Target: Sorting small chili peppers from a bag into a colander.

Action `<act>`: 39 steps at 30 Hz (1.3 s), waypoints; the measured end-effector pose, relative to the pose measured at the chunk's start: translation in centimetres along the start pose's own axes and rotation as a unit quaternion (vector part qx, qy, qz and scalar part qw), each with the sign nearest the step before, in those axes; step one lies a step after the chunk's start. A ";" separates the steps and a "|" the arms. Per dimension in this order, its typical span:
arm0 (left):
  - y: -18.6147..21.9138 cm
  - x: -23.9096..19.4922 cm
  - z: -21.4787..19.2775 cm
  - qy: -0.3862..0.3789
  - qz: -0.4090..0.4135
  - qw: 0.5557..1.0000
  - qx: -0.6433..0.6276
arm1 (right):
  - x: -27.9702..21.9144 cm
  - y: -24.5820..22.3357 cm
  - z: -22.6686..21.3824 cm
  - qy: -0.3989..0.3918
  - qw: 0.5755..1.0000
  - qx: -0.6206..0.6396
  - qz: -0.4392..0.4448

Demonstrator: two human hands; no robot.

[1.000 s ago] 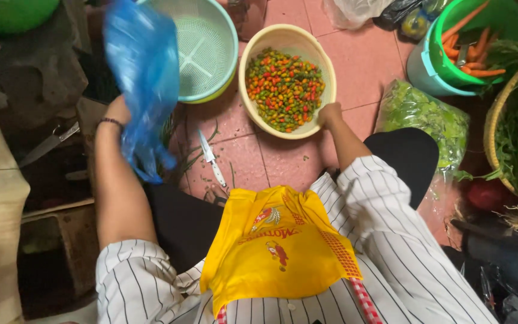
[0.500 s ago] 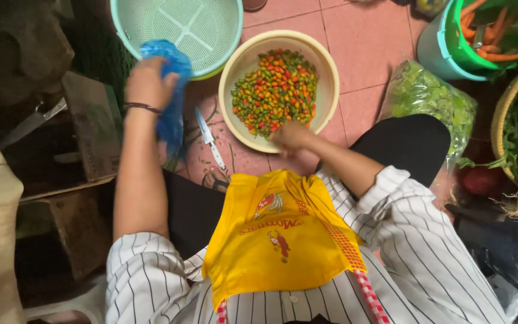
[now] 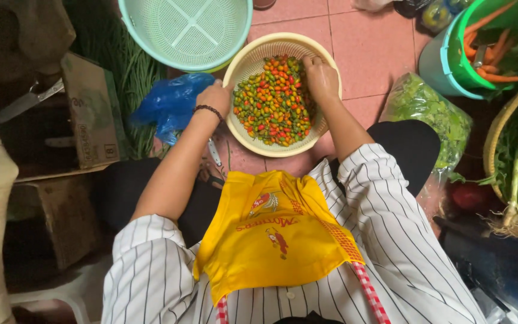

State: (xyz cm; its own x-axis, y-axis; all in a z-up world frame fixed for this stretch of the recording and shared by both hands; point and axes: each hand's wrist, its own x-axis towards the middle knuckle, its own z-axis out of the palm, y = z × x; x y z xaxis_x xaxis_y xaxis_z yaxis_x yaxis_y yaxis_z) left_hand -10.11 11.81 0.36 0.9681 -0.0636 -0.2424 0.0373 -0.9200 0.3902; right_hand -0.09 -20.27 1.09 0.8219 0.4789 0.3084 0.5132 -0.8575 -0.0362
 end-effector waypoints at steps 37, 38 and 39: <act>0.6 -0.5 -5.1 -0.239 0.111 0.838 -0.478 | 0.4 -13.1 -11.5 -0.249 0.840 0.478 -0.063; 0.0 -0.8 -6.4 -0.273 0.138 0.839 -0.449 | 0.2 -13.7 -11.2 -0.277 0.807 0.519 -0.058; -0.5 -0.8 -6.6 -0.272 0.137 0.839 -0.450 | -0.2 -14.6 -11.3 -0.278 0.806 0.519 -0.059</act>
State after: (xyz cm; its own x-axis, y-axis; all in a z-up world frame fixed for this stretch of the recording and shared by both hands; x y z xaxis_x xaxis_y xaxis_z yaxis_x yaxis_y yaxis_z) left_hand -9.26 14.91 6.25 0.7237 -0.6176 -0.3079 0.2405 -0.1926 0.9514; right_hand -10.52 -10.02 12.33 0.5874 0.8037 -0.0950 0.2898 -0.3184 -0.9026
